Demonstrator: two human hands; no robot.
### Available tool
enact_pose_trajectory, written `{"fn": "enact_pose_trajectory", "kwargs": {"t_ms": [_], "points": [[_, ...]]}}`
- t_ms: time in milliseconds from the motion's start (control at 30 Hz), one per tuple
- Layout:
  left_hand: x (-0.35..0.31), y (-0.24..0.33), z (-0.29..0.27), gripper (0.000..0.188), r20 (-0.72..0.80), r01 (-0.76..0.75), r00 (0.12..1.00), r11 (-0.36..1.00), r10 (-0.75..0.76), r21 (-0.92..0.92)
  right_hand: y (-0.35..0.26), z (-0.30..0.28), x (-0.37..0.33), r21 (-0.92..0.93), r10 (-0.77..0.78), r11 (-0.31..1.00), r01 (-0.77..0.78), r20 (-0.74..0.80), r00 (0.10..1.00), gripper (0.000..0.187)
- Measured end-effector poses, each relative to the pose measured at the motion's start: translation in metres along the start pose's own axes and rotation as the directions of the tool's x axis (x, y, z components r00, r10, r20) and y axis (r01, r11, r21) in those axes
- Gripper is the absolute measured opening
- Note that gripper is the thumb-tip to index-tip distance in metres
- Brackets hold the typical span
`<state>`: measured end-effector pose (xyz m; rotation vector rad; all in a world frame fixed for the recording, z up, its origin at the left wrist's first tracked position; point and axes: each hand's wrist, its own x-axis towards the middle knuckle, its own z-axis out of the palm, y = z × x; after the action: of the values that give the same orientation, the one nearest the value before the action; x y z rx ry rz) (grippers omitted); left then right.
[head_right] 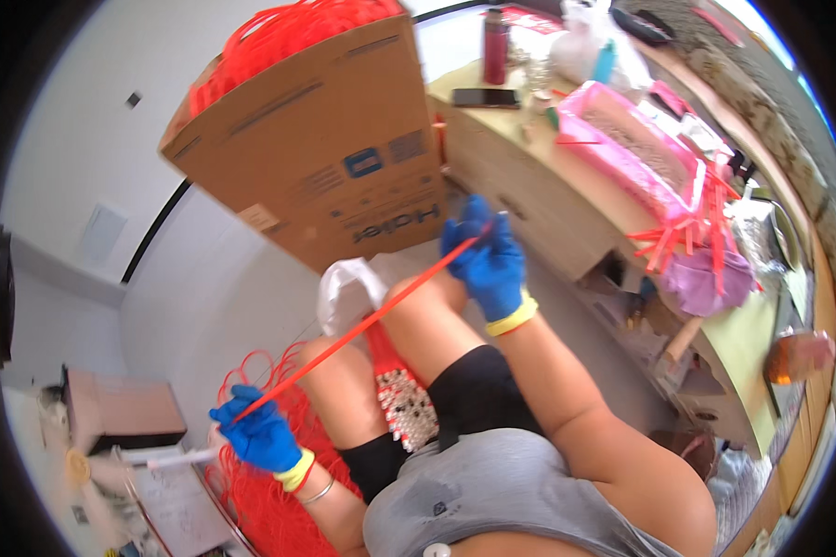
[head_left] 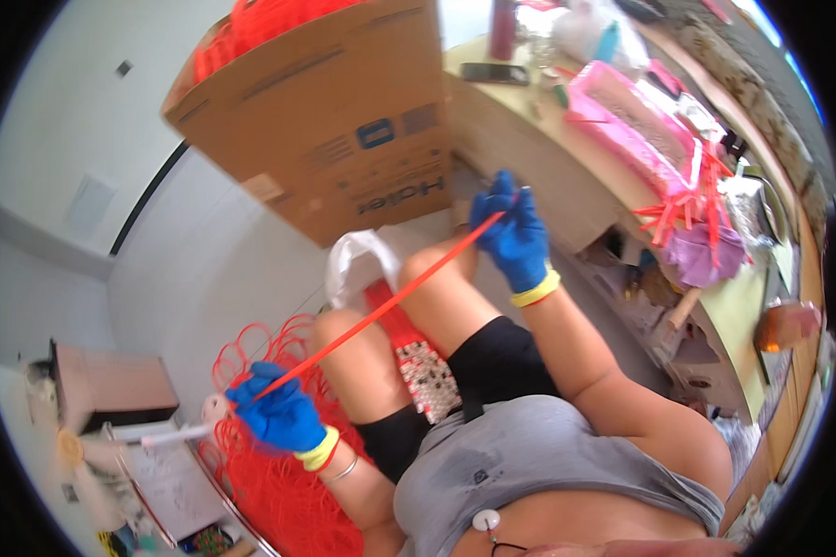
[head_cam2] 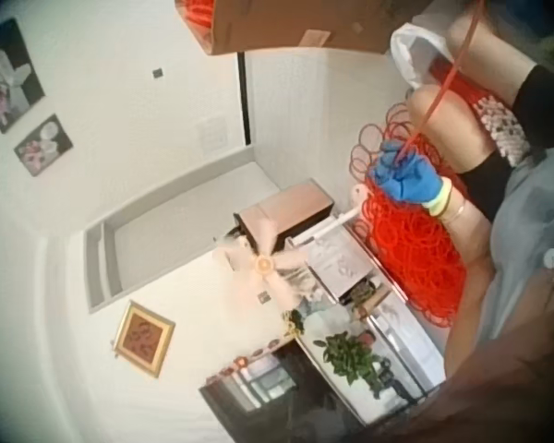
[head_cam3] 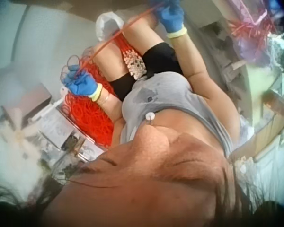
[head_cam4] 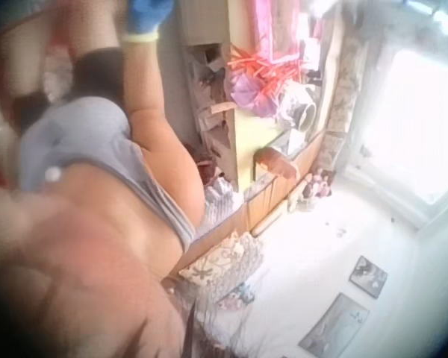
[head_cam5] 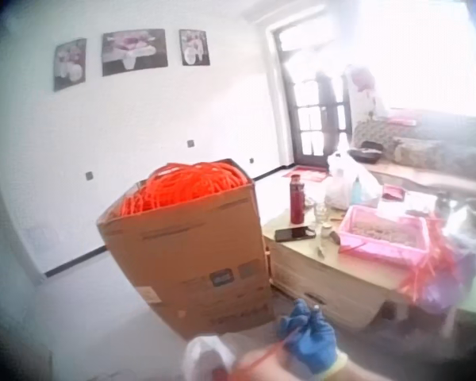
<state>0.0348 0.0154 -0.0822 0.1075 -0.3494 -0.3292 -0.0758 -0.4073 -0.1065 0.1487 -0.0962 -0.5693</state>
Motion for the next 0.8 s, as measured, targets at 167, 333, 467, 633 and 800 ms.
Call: {"fn": "enact_pose_trajectory", "kwargs": {"t_ms": [167, 333, 467, 633, 800], "points": [[0.009, -0.009, 0.042, 0.038, -0.276, 0.046, 0.958, 0.992, -0.077, -0.118, -0.007, -0.012, 0.002, -0.111, 0.047, 0.993, -0.041, 0.057, 0.997, 0.036], [0.001, -0.022, 0.056, 0.04, 0.058, 0.036, 0.997, 0.995, -0.041, 0.089, -0.017, 0.02, -0.017, -0.152, 0.255, 0.962, -0.228, 0.188, 0.949, 0.033], [-0.018, -0.016, 0.092, 0.04, 0.174, 0.114, 0.96, 0.871, -0.221, 0.478, -0.004, 0.088, -0.054, -0.664, 0.358, 0.744, -0.074, 0.303, 0.883, 0.04], [-0.031, -0.012, 0.145, 0.017, -0.011, 0.13, 0.867, 0.204, -0.499, 0.97, 0.028, 0.139, -0.083, -0.906, 0.806, -0.023, 0.422, 0.233, 0.544, 0.043], [-0.044, -0.038, 0.161, 0.024, 0.022, -0.205, 0.854, -0.296, -0.52, 0.933, 0.083, 0.143, -0.109, -0.655, 0.926, -0.268, 0.706, 0.028, 0.377, 0.052]]}}
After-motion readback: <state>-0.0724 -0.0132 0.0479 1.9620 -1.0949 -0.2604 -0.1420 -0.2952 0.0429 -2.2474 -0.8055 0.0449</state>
